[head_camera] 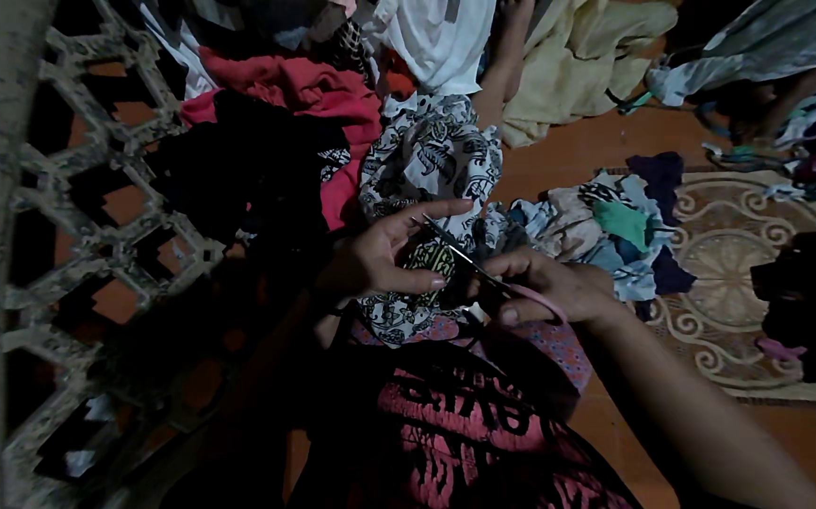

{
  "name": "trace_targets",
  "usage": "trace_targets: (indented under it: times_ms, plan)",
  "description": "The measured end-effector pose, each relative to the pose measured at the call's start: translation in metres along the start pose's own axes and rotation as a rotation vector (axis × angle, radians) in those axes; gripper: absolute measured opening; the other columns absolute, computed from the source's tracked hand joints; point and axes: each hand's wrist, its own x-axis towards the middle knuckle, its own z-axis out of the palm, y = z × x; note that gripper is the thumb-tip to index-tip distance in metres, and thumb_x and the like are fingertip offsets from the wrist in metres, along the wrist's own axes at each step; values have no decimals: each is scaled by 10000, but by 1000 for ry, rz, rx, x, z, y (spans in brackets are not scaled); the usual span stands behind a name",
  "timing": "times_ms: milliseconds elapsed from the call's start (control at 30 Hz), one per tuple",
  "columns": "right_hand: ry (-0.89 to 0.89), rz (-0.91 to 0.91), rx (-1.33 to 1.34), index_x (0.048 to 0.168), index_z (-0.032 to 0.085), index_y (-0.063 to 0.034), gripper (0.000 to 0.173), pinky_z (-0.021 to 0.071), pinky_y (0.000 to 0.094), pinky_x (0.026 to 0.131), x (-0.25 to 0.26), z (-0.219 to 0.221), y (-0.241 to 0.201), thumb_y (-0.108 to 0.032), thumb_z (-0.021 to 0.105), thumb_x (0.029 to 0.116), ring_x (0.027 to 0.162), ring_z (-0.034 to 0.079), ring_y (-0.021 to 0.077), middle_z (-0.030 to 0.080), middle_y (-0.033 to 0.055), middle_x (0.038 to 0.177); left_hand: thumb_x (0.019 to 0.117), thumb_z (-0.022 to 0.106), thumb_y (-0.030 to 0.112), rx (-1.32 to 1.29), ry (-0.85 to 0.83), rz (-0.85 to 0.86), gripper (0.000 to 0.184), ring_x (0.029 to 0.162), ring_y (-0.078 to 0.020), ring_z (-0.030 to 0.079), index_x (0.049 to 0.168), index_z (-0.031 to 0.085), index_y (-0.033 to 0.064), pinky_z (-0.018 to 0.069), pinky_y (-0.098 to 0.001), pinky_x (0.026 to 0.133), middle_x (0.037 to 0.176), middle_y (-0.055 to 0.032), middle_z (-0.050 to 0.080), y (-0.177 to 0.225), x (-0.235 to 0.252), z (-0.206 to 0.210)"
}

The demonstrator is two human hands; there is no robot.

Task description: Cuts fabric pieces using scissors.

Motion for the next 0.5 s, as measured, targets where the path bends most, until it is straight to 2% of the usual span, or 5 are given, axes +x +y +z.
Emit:
trace_targets:
  times_ms: [367, 400, 433, 467, 500]
  plan:
    - [38, -56, 10, 1068, 729, -224, 347, 513, 115, 567, 0, 2, 0, -519, 746, 886, 640, 592, -90, 666, -192, 781, 780, 709, -33, 43, 11, -10, 775, 1190, -82, 605, 1502, 431, 13, 544, -259, 969, 1442, -54, 554, 0, -3, 1]
    - [101, -89, -2, 1104, 725, -239, 381, 526, 129, 605, -3, 3, -1, -546, 739, 880, 686, 604, -78, 673, -183, 825, 797, 716, -23, 160, 50, -31, 772, 1144, -72, 628, 1510, 429, 44, 568, -252, 919, 1452, -50, 548, 6, -6, 1]
    - [189, -122, -14, 1136, 715, -252, 407, 539, 150, 647, -7, 5, -3, -564, 734, 874, 734, 617, -56, 676, -171, 864, 798, 742, -15, 336, 132, -67, 783, 1007, -68, 670, 1517, 447, 85, 597, -245, 807, 1389, -58, 599, 15, -11, 4]
    - [294, -160, -30, 1158, 708, -261, 418, 572, 186, 703, -9, 7, -5, -559, 741, 868, 790, 655, -21, 705, -151, 910, 792, 785, 10, 557, 213, -80, 800, 801, -86, 651, 1519, 465, 103, 559, -255, 652, 1237, -82, 671, 23, -17, 8]
    - [396, -201, -54, 1180, 696, -263, 418, 593, 218, 759, -10, 9, -6, -529, 759, 863, 838, 688, 10, 735, -132, 951, 801, 813, 61, 771, 218, -74, 811, 783, -144, 661, 1530, 461, 108, 559, -314, 651, 1227, -104, 692, 33, -26, 11]
